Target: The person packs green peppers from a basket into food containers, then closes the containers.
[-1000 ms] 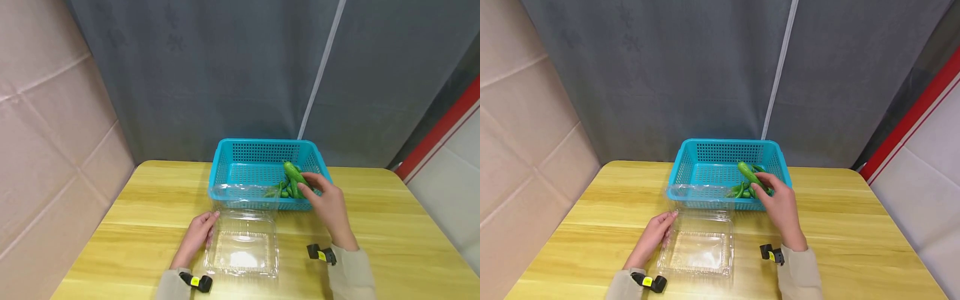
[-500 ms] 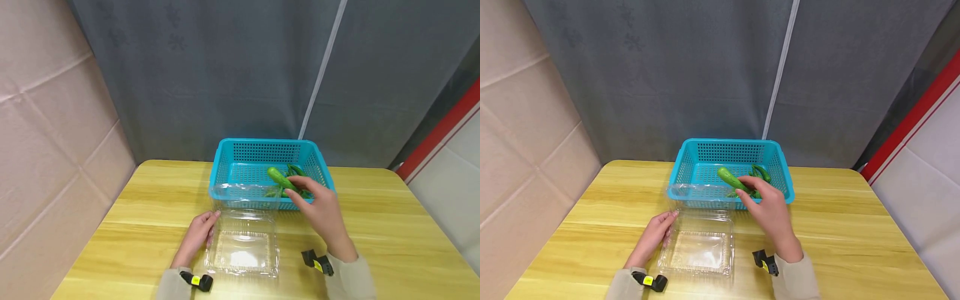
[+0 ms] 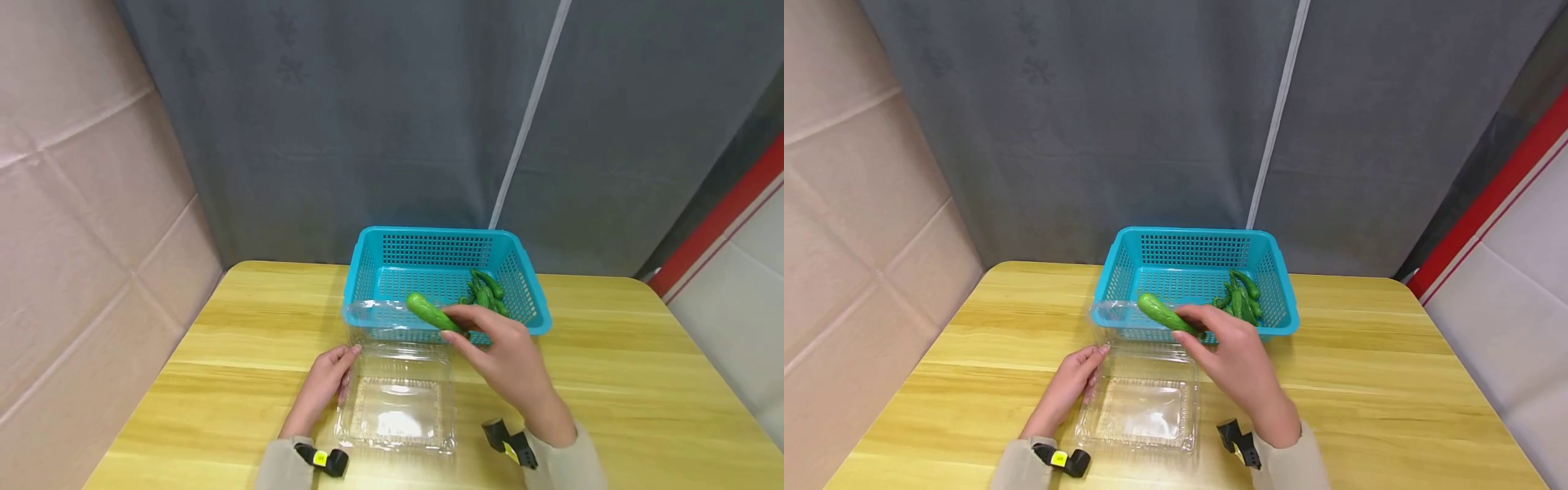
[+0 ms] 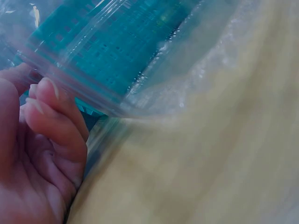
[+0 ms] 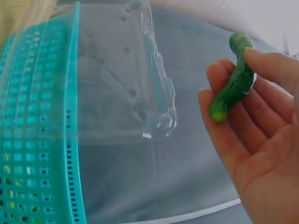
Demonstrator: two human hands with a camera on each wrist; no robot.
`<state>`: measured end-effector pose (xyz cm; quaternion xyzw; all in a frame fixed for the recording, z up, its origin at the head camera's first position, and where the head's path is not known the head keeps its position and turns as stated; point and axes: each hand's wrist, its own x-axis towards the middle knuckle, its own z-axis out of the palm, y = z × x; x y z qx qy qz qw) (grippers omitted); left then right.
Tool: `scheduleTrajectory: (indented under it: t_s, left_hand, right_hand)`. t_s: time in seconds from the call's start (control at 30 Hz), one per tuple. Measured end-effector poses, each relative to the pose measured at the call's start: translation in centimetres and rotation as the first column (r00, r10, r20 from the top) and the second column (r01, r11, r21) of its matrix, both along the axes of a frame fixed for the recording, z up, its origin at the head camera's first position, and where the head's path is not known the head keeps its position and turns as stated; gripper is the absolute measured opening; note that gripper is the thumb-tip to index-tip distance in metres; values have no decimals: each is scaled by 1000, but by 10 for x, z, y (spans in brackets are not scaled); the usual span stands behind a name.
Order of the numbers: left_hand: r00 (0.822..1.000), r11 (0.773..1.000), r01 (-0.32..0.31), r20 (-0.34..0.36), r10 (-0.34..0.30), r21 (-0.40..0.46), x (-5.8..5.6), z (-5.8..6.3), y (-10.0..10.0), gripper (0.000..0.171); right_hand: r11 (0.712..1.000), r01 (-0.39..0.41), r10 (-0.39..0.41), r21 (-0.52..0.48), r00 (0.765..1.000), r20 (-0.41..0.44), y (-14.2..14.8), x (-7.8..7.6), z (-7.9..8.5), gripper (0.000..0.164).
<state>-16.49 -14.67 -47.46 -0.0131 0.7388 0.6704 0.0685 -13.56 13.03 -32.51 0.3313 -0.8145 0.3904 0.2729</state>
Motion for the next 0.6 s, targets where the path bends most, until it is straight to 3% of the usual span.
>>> scheduleTrajectory:
  t_s: [0.27, 0.4, 0.6]
  left_hand:
    - [1000, 1000, -3, 9, 3, -1, 0, 0, 0, 52]
    - [1000, 1000, 7, -4, -7, -8, 0, -1, 0, 51]
    - [1000, 1000, 8, -14, -8, -2, 0, -1, 0, 50]
  right_hand:
    - [967, -212, 215, 143, 977, -5, -10, -5, -11, 29]
    - [953, -243, 242, 182, 970, 24, -16, -7, -19, 27]
    - [939, -253, 225, 231, 964, 141, -24, -13, -32, 25]
